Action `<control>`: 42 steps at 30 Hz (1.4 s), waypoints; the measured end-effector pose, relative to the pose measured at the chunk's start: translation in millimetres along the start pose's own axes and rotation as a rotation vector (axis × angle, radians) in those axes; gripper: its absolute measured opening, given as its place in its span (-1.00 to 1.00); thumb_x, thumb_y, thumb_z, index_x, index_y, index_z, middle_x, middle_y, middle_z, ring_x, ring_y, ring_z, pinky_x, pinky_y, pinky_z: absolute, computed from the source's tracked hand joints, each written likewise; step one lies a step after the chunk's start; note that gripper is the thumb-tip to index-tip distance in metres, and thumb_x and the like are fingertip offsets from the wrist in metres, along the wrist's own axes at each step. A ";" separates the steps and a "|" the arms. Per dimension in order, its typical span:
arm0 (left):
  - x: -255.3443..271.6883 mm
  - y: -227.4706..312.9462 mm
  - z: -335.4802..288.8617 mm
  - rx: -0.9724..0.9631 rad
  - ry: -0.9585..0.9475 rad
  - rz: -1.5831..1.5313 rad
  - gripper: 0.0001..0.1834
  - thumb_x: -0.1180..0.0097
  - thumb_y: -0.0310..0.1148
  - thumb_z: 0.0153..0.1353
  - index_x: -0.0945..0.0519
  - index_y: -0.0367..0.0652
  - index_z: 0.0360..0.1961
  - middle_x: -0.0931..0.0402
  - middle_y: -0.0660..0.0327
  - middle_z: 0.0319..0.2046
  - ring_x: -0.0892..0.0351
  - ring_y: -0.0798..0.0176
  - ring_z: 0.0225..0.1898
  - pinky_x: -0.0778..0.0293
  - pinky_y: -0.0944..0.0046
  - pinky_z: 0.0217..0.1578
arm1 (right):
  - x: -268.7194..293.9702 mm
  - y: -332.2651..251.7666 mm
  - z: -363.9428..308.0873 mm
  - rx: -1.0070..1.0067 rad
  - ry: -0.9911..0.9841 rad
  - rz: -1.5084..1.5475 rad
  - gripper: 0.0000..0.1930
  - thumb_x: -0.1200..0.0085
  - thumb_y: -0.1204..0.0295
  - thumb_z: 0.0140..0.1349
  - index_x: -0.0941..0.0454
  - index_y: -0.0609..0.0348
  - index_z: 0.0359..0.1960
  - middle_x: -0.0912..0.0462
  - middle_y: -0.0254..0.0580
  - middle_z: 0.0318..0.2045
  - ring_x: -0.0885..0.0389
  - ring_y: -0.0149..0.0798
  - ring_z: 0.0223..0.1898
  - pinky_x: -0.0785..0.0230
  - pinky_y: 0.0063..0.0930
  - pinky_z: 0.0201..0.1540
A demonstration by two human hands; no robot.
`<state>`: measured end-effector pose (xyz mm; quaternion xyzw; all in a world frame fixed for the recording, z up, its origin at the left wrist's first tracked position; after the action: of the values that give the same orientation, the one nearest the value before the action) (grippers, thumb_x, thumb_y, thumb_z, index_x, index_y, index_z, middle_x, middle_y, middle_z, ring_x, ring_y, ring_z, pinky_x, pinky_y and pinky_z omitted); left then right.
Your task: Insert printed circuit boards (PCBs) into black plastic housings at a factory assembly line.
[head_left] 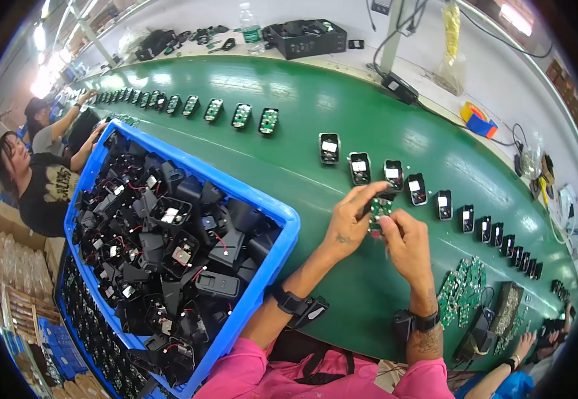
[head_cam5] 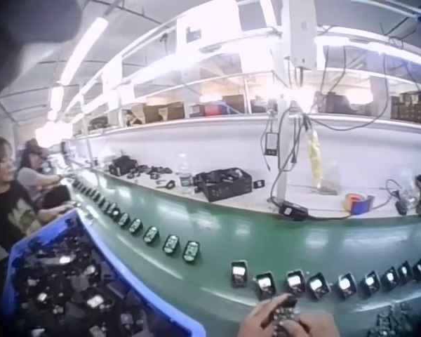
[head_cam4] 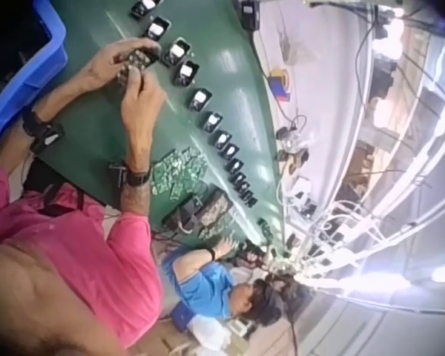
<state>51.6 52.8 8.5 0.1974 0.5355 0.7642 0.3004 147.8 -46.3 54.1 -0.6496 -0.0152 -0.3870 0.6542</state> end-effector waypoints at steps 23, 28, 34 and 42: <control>-9.0 -4.6 -5.6 0.297 -0.227 -0.387 -0.41 0.21 -0.44 0.32 -0.11 -0.08 0.39 -0.41 0.11 0.06 -0.51 0.23 -0.02 -0.60 0.25 -0.19 | 2.4 18.6 5.4 0.031 0.147 -0.047 -0.69 -0.11 0.36 0.34 -0.52 0.35 -0.52 -0.52 -0.27 -0.69 -0.55 -0.50 -0.61 -0.25 -0.55 -0.62; -10.4 -5.9 -7.1 0.305 -0.204 -0.408 -0.47 0.23 -0.44 0.37 -0.12 -0.10 0.37 -0.43 0.07 0.00 -0.59 0.26 -0.26 -0.59 0.32 -0.30 | 3.2 12.6 5.7 -0.018 0.111 -0.087 -0.71 -0.13 0.33 0.30 -0.50 0.31 -0.48 -0.58 -0.05 -0.67 -0.60 -0.16 -0.63 -0.32 -0.31 -0.57; -8.2 -10.1 -7.4 0.297 -0.212 -0.329 -0.52 0.20 -0.43 0.39 -0.17 -0.16 0.32 -0.48 0.07 -0.10 -0.60 0.29 -0.43 -0.54 0.37 -0.45 | 3.5 16.5 5.9 -0.023 0.206 -0.018 -0.78 -0.15 0.37 0.30 -0.54 0.34 -0.29 -0.58 -0.27 -0.59 -0.48 -0.51 -0.57 -0.30 -0.55 -0.54; -5.1 -9.1 -5.3 0.344 -0.265 -0.333 -0.54 0.15 -0.44 0.37 -0.20 -0.18 0.29 -0.54 0.05 -0.12 -0.65 0.24 -0.36 -0.56 0.37 -0.43 | 6.2 13.4 6.7 0.021 0.025 0.065 -0.80 -0.11 0.42 0.31 -0.59 0.36 -0.18 -0.61 -0.25 -0.54 -0.50 -0.49 -0.54 -0.35 -0.54 -0.47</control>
<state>54.3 47.9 -1.8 0.2531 0.6385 0.5697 0.4513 162.5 -45.5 47.2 -0.6382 0.0098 -0.3735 0.6732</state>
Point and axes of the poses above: each hand's wrist, its own z-axis towards the middle knuckle, its own x-axis out of the back of the hand, y = z × x, the point moved 5 cm from there along z, towards the middle knuckle
